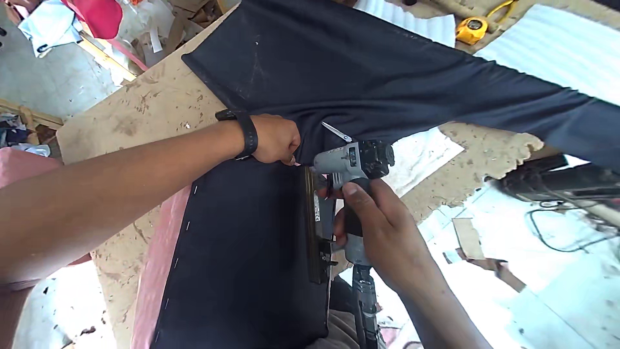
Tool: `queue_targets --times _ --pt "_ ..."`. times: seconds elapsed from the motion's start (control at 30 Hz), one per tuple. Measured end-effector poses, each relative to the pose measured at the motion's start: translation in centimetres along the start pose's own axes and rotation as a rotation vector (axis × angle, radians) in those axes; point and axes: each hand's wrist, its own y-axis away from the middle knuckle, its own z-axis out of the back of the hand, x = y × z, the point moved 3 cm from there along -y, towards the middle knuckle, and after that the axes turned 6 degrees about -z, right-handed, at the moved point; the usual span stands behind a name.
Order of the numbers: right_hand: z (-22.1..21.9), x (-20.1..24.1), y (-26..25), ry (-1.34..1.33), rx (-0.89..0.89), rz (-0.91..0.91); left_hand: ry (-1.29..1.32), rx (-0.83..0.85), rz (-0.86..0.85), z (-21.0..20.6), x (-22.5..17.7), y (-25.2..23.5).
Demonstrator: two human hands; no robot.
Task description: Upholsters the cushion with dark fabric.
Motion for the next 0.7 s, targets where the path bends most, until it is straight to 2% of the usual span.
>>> queue_targets --times 0.33,0.4,0.47,0.53,0.6,0.7 --pt "-0.9 0.5 -0.1 0.026 -0.011 -0.028 -0.056 0.017 -0.022 0.2 -0.4 -0.1" --pt "-0.7 0.3 -0.1 -0.004 0.01 -0.033 -0.024 -0.05 -0.023 0.3 -0.2 0.2" --pt "-0.1 -0.2 -0.3 -0.064 0.042 -0.002 -0.024 -0.227 -0.046 1.5 -0.1 2.4" --pt "1.4 -1.2 -0.3 -0.085 0.051 0.044 -0.18 -0.342 -0.108 2.3 -0.5 5.5" --pt "3.9 -2.1 0.1 -0.047 0.05 0.084 -0.328 -0.35 -0.126 1.0 -1.2 7.6" --pt "8.5 -2.5 -0.3 0.222 0.048 0.139 -0.433 -0.4 -0.087 -0.2 -2.2 9.8"
